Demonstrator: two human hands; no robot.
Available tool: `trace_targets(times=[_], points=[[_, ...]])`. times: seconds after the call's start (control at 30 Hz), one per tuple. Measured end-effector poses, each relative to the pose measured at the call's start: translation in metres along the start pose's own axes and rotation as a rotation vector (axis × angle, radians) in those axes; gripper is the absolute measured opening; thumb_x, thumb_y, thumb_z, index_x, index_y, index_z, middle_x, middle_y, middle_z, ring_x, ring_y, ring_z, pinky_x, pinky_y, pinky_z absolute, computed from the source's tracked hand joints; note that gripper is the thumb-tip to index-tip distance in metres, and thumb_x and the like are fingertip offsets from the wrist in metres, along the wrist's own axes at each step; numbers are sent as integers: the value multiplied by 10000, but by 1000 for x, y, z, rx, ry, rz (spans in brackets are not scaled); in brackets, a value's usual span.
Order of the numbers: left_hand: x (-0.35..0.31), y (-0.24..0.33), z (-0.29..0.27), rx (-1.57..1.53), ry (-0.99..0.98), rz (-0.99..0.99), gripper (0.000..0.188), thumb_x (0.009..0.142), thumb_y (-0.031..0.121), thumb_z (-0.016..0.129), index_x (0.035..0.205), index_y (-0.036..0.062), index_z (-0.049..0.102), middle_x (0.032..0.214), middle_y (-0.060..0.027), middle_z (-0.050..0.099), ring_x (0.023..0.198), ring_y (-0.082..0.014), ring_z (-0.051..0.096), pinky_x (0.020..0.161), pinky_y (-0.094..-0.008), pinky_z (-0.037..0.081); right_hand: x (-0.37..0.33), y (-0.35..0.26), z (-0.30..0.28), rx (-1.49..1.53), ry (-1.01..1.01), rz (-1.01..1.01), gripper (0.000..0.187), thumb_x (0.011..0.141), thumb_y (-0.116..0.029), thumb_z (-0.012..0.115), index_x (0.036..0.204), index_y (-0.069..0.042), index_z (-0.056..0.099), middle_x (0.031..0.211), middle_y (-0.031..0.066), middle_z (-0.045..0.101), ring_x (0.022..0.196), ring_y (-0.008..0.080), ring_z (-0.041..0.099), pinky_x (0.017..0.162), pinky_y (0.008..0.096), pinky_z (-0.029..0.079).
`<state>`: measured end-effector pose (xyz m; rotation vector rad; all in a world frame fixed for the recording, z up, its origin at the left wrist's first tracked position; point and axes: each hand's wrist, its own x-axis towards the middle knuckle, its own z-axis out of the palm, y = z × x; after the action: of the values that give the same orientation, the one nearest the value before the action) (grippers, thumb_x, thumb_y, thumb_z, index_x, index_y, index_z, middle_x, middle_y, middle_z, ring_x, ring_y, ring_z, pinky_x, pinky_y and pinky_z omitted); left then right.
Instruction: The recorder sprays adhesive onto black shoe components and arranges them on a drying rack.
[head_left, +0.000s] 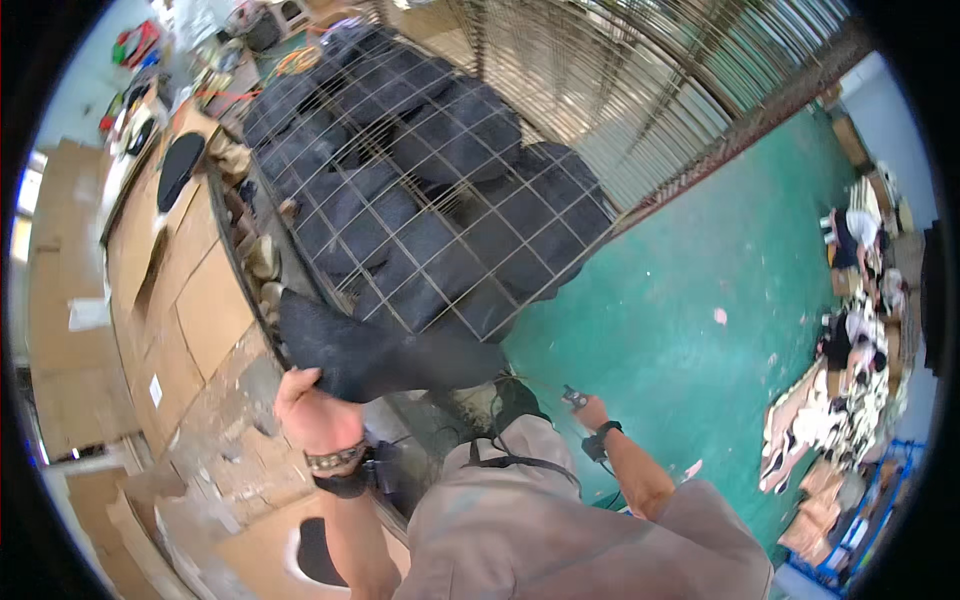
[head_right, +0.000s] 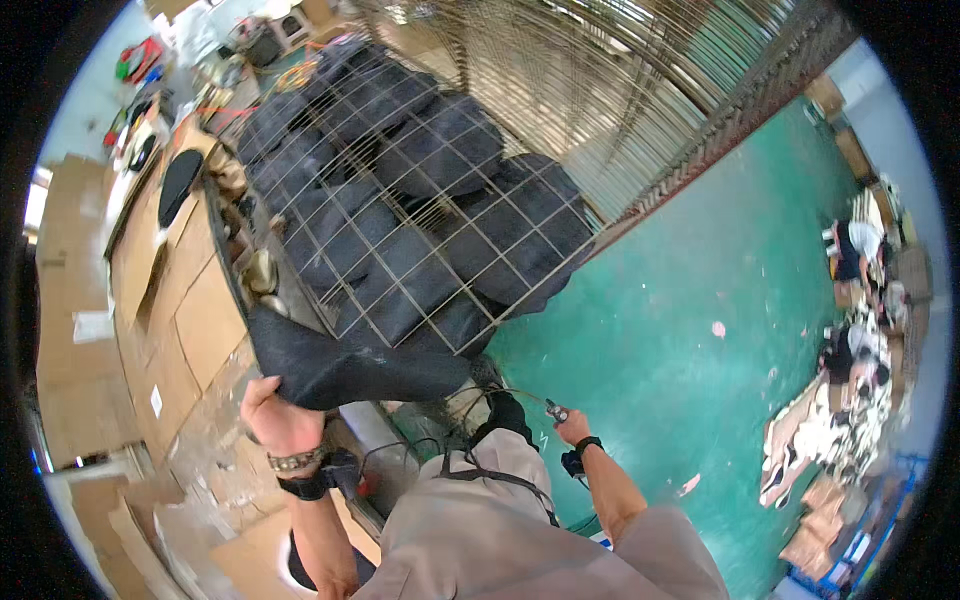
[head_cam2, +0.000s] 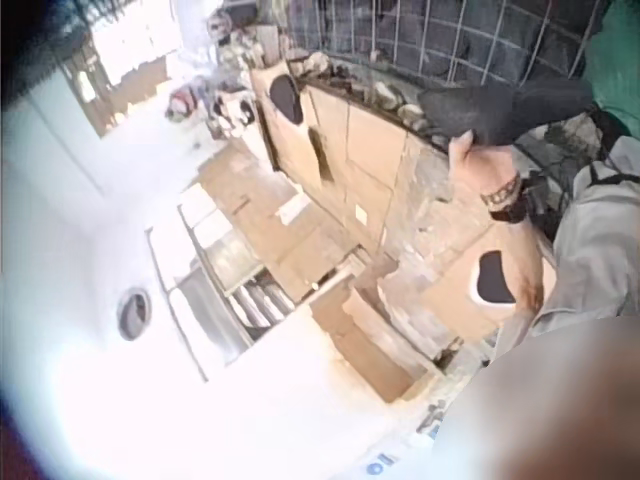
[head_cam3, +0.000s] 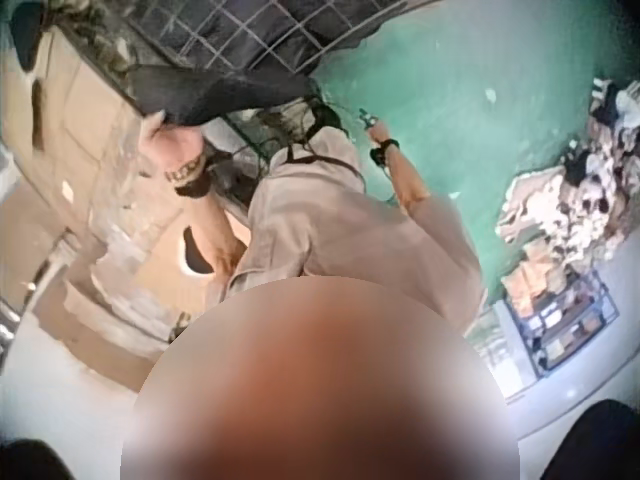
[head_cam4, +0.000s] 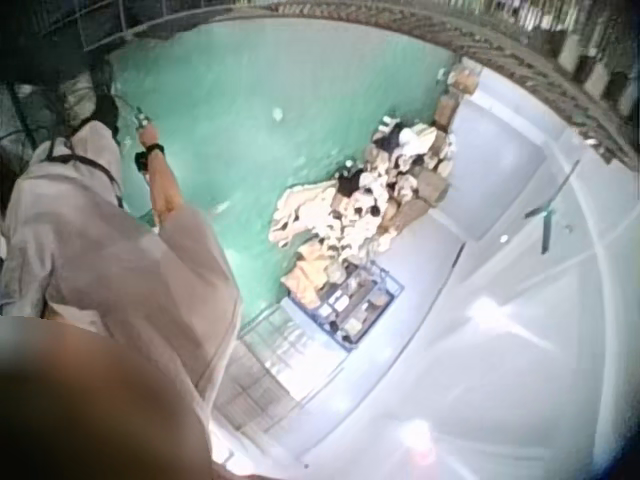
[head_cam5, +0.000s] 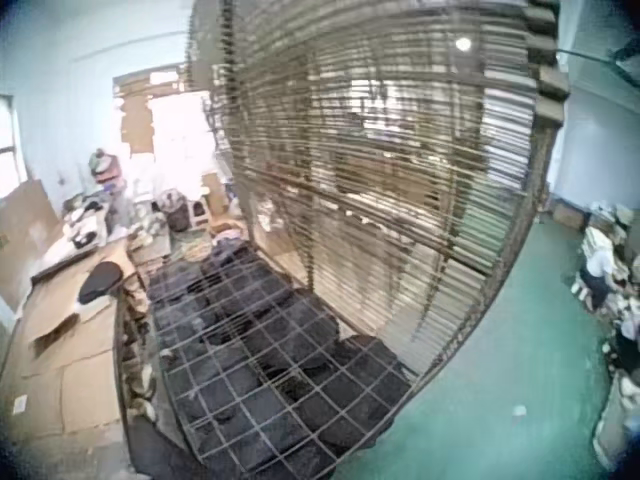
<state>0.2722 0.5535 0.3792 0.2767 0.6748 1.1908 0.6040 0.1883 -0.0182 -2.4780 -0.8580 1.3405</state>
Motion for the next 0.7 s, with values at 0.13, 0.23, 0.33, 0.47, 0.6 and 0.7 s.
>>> trace_targets(times=[0.13,0.23,0.33,0.47,0.6,0.7], points=[[54,-70,73,-15,-89,-236,375,831,66,538,1163,-27,687,1207,-163,732,1127,-358,682,1046,-507,520,-1,5,15,5,40,-78,541,834,-236,744,1369,-180,688,1061,249,752,994,466,711,867,546,581],[103,-117,126,3,-115,-435,363,804,83,581,1138,12,702,1236,-150,739,1136,-369,686,1072,-546,507,1,4,14,12,49,-84,538,845,-211,724,1380,-165,684,1091,259,747,1026,459,710,887,545,578],[130,-146,158,-107,-386,-514,339,803,76,575,1108,6,705,1237,-147,739,1135,-366,685,1076,-553,499,6,1,7,25,69,-30,519,857,-221,706,1371,-154,688,1087,271,744,1034,455,711,889,544,579],[153,-170,144,-66,-407,-452,352,810,77,564,1126,1,699,1256,-141,734,1177,-363,667,1098,-564,475,17,1,-4,2,115,-26,521,883,-247,685,1398,-172,668,1047,274,745,1006,466,713,876,553,583],[195,-205,76,165,-197,-476,411,897,161,564,1257,-17,651,1337,-165,688,1262,-365,620,1129,-585,447,30,-5,-14,-3,104,-6,532,890,-276,693,1414,-194,654,1066,267,742,988,462,717,854,550,591],[209,-227,10,527,146,-484,521,994,275,548,1430,-10,548,1401,-181,642,1278,-377,608,1128,-577,462,35,-19,-26,3,86,-41,538,870,-252,701,1403,-199,660,1068,254,746,996,463,713,870,567,586]])
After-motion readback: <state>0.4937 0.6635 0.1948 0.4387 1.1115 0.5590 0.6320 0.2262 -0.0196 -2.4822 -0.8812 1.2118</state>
